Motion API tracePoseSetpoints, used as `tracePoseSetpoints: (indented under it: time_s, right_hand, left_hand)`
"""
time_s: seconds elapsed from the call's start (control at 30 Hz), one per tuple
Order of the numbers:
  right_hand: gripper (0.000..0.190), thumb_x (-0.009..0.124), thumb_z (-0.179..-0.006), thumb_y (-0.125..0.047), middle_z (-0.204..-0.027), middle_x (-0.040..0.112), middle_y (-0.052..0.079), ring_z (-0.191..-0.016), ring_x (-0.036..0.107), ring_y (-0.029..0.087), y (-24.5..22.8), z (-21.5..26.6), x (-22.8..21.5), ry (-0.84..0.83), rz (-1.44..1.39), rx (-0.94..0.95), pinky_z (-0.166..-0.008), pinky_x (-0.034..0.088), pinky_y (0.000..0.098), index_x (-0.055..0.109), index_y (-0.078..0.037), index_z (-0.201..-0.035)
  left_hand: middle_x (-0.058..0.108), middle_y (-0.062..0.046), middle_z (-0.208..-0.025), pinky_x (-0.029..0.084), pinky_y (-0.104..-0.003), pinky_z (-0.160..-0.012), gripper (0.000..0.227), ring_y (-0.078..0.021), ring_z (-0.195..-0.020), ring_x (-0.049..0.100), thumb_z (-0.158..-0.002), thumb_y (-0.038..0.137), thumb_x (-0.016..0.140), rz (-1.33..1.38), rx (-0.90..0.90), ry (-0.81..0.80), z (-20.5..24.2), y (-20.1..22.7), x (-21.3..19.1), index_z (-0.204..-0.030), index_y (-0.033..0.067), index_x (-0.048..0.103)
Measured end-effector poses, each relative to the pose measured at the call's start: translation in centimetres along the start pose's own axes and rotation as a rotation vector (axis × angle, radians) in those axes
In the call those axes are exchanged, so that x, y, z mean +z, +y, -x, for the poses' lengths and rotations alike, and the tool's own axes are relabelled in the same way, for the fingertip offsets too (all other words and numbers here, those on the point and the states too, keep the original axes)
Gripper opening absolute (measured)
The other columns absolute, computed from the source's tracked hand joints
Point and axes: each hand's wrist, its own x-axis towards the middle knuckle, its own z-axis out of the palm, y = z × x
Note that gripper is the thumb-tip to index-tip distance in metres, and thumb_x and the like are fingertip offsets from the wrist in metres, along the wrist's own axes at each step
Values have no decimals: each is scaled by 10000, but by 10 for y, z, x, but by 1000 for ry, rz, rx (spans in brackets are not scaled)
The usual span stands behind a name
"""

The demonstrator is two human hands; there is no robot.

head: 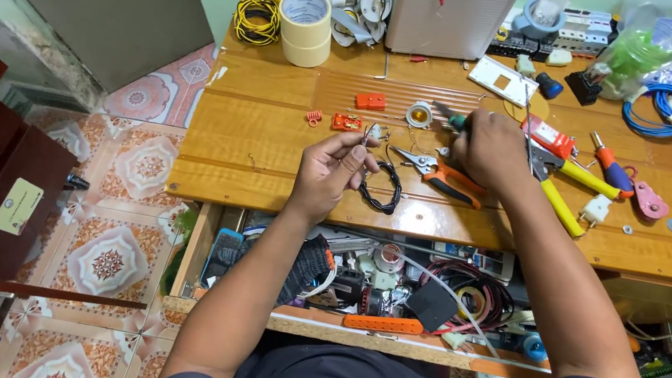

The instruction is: Wiring a small electrical component by stripping wires and fastening them into terminals using a screwdriver and pliers.

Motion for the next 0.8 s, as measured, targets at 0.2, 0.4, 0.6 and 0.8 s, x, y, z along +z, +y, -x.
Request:
tracePoseSetpoints:
  time_s: [0.2,0.4,0.6,0.8]
  right_hand:
    - [225,507,-1119,-239,-765,701,159,-631,710,268,-25,22,-74,85,-998,265,-499,529,332,571,-23,-1112]
    - [382,843,-955,-316,-759,478,130,-745,534,337,-30,76,-80,226,-807,-72,-742,443,392,619,-51,-796]
    - [266,803,-894,-210,-864,698,169,-825,687,432,-55,104,-72,265,-751,-257,-699,510,451,606,-54,-806]
    - [357,840,-903,-248,-827,573,129,-1008,693,436,-65,98,-79,515,-609,-491,-894,536,492,582,-30,-788]
  left_hand:
    - [740,-160,-811,400,-155,-447,219,-59,-526,563,-1053,135,611,52,16,-1,0,-7,1,-1193,-8,700]
    - [738,-172,-790,406,-159,-435,214,-60,-515,561,-1042,120,633,100,21,-8,1,-9,7,-1171,-34,705]
    - [751,-171,-817,471,-175,-517,186,-63,-543,573,-1019,76,659,68,36,-73,6,-2,13,-1173,-14,711]
    - [753,-154,-790,494,-194,-528,157,-62,-547,569,-989,59,690,-66,73,-136,11,6,16,-1129,4,734]
